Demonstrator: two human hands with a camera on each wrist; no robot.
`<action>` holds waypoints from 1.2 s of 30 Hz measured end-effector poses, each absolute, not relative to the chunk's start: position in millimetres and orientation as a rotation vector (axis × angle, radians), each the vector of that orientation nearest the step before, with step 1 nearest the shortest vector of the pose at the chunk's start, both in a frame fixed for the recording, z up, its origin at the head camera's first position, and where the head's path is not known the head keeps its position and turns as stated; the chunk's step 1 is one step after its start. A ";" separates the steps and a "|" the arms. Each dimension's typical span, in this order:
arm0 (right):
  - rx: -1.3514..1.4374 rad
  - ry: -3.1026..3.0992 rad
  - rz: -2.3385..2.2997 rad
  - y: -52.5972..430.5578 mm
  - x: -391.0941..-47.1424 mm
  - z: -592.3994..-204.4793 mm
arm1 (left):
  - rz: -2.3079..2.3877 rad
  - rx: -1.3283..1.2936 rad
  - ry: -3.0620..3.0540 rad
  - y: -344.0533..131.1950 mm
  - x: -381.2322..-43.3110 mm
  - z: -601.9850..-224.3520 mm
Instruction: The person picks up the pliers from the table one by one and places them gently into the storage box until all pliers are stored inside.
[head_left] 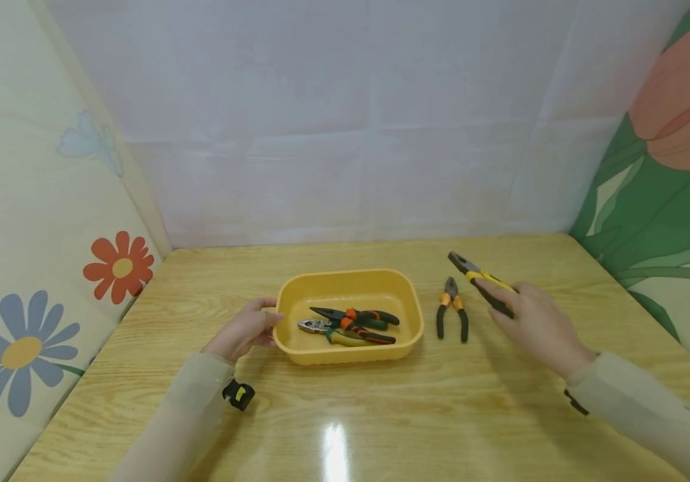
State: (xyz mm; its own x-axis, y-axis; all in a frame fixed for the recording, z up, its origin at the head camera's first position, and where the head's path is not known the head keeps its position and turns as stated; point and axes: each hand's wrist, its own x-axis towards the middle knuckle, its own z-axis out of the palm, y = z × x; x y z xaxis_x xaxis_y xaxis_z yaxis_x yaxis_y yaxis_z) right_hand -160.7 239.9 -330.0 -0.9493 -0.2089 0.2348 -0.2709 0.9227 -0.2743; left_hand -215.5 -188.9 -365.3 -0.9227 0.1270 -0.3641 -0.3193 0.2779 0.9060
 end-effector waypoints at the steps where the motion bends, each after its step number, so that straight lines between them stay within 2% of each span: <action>1: 0.370 -2.878 0.453 238.5 -160.4 -328.7 | 1.682 -0.174 2.188 -188.9 -216.0 -365.4; 36: 0.585 -2.766 0.322 202.1 -165.8 -321.2 | 1.680 -0.191 2.188 -190.9 -219.1 -368.0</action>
State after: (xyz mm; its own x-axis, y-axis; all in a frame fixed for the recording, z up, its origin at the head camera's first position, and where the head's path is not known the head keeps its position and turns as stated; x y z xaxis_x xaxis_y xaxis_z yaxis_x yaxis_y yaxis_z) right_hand -165.8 202.1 -321.2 -0.8738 -0.3580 0.3293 -0.4241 0.8922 -0.1555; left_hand -219.1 -190.9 -368.0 -0.9207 0.1178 -0.3720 -0.3290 0.2784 0.9024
